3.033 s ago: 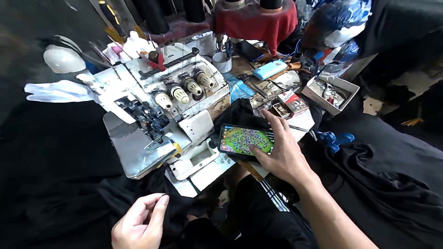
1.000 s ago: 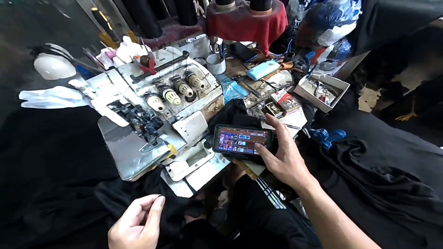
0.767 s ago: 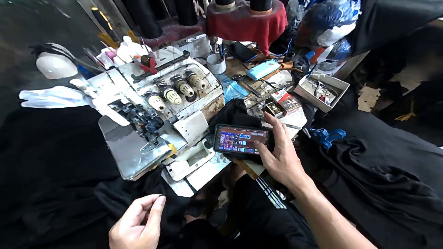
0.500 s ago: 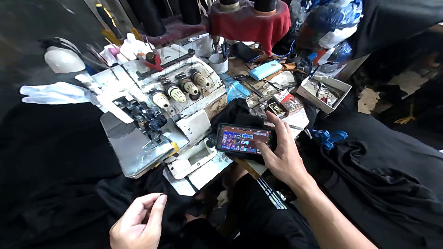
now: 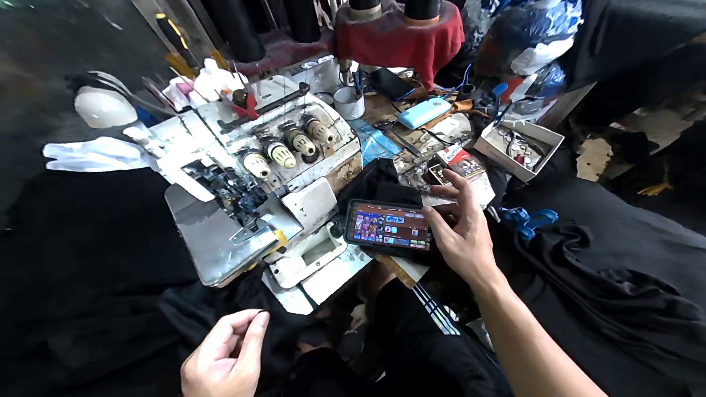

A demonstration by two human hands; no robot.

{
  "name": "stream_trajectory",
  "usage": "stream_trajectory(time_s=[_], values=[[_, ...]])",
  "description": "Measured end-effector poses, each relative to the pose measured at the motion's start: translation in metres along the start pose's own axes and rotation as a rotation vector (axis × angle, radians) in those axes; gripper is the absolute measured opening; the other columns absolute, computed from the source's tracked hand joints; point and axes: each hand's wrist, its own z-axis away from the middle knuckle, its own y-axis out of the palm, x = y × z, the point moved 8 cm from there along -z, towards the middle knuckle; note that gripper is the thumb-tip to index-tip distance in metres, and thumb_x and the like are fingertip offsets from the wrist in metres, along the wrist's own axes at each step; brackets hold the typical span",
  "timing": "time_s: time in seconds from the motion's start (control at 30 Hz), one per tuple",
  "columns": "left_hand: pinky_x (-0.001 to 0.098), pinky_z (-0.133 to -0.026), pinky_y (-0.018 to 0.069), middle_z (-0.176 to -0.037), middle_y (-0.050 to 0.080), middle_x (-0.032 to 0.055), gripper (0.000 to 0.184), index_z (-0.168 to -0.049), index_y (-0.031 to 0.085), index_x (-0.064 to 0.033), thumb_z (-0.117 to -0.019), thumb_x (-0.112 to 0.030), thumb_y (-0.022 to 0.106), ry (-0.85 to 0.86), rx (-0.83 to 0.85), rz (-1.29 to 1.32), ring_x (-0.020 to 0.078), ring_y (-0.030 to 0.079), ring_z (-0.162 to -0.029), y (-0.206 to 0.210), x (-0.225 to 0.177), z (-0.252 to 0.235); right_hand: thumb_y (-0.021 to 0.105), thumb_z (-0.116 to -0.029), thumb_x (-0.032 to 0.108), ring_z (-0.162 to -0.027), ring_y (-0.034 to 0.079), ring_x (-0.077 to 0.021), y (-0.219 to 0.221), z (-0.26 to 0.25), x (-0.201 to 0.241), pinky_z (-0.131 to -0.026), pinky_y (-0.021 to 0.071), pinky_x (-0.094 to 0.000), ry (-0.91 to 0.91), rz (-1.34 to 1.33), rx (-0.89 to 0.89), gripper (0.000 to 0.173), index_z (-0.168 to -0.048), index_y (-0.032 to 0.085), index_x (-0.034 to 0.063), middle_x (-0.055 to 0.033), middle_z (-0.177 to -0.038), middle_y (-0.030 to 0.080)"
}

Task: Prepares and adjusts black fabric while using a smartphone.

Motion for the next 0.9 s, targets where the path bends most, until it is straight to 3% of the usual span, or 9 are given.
stream_trajectory(time_s=[0.07,0.1,0.2,0.3,0.37,0.57,0.7,0.8,0.9], values=[[0.0197,-0.053,0.053,-0.078,0.07,-0.0014,0.012,-0.101,0.071,-0.0027,-0.0981,-0.013,0.067,-0.004,-0.004,0.003,0.0033,0.062,-0.061,0.0,0.001,0.0,0.057,-0.1033,0.035,-0.105,0.069,-0.0152,-0.004,0.005,0.004,-0.08,0.0619,-0.0355,0.007,0.033,0.01,0.057,-0.155,0.04,0.0189,-0.0051,-0.14,0.059],[0.0198,-0.053,0.0526,-0.078,0.07,-0.0014,0.011,-0.101,0.071,-0.0027,-0.0983,-0.013,0.067,-0.005,-0.002,0.009,0.0034,0.062,-0.061,0.0,0.001,0.0,0.054,-0.1046,0.039,-0.117,0.065,-0.0154,-0.007,0.007,0.007,-0.09,0.0597,-0.0373,-0.005,0.056,0.005,0.057,-0.156,0.041,0.0181,-0.0058,-0.145,0.056],[0.0197,-0.052,0.0524,-0.08,0.071,-0.0014,0.012,-0.102,0.071,-0.0026,-0.0984,-0.013,0.066,-0.025,0.019,0.04,0.0037,0.062,-0.061,-0.002,-0.001,0.0,0.051,-0.1054,0.034,-0.137,0.052,-0.0204,-0.018,0.017,0.028,-0.109,0.0487,-0.0433,-0.152,0.127,-0.066,0.051,-0.149,0.048,0.0088,-0.0104,-0.149,0.052],[0.0207,-0.051,0.0543,-0.084,0.072,-0.0008,0.012,-0.104,0.071,-0.0033,-0.0989,-0.013,0.066,-0.051,0.05,0.113,0.0056,0.065,-0.064,-0.005,0.001,-0.002,0.058,-0.1017,0.024,-0.131,0.054,-0.0249,-0.015,0.039,0.06,-0.105,0.0521,-0.0457,-0.387,0.087,-0.092,0.04,-0.136,0.058,0.0028,-0.0122,-0.139,0.057],[0.0206,-0.051,0.054,-0.084,0.072,-0.0009,0.01,-0.103,0.071,-0.0038,-0.0984,-0.012,0.066,-0.052,0.043,0.168,0.0063,0.065,-0.065,-0.012,-0.001,-0.002,0.064,-0.0975,0.021,-0.126,0.058,-0.0236,-0.003,0.055,0.071,-0.099,0.0558,-0.0441,-0.474,0.027,-0.034,0.034,-0.128,0.064,0.0067,-0.0087,-0.133,0.06],[0.0213,-0.053,0.0575,-0.093,0.072,-0.001,0.011,-0.104,0.072,-0.0078,-0.0992,-0.015,0.067,0.03,0.014,0.224,0.007,0.068,-0.07,-0.034,-0.029,0.016,0.066,-0.0967,0.014,-0.1,0.068,-0.0155,0.006,0.06,0.067,-0.084,0.0621,-0.0371,-0.447,0.003,0.068,0.026,-0.122,0.066,0.0074,-0.0037,-0.116,0.068],[0.0255,-0.057,0.0606,-0.094,0.072,0.0004,0.014,-0.103,0.075,-0.0103,-0.0993,-0.022,0.068,0.069,0.013,0.211,0.0112,0.069,-0.072,-0.048,-0.031,0.03,0.064,-0.0993,0.023,-0.083,0.069,-0.0104,0.065,0.09,0.062,-0.07,0.0629,-0.0327,-0.357,-0.044,0.382,0.024,-0.122,0.068,0.0137,0.0023,-0.102,0.071],[0.0275,-0.069,0.0614,-0.098,0.072,-0.0014,0.013,-0.103,0.076,-0.0141,-0.0986,-0.023,0.068,0.126,0.052,0.114,0.0119,0.069,-0.084,-0.061,-0.038,0.039,0.06,-0.1025,0.034,-0.085,0.069,-0.0022,0.121,0.123,0.041,-0.074,0.0627,-0.026,-0.278,0.112,0.684,0.024,-0.118,0.074,0.0215,0.0087,-0.104,0.073],[0.0321,-0.082,0.0605,-0.106,0.07,-0.0002,0.009,-0.101,0.078,-0.0189,-0.095,-0.025,0.073,0.141,0.079,0.057,0.0157,0.067,-0.098,-0.078,-0.043,0.05,0.057,-0.1024,0.041,-0.093,0.071,-0.0041,0.142,0.155,0.016,-0.08,0.0626,-0.0322,-0.183,0.204,0.888,0.03,-0.121,0.073,0.0245,0.0085,-0.108,0.073]])
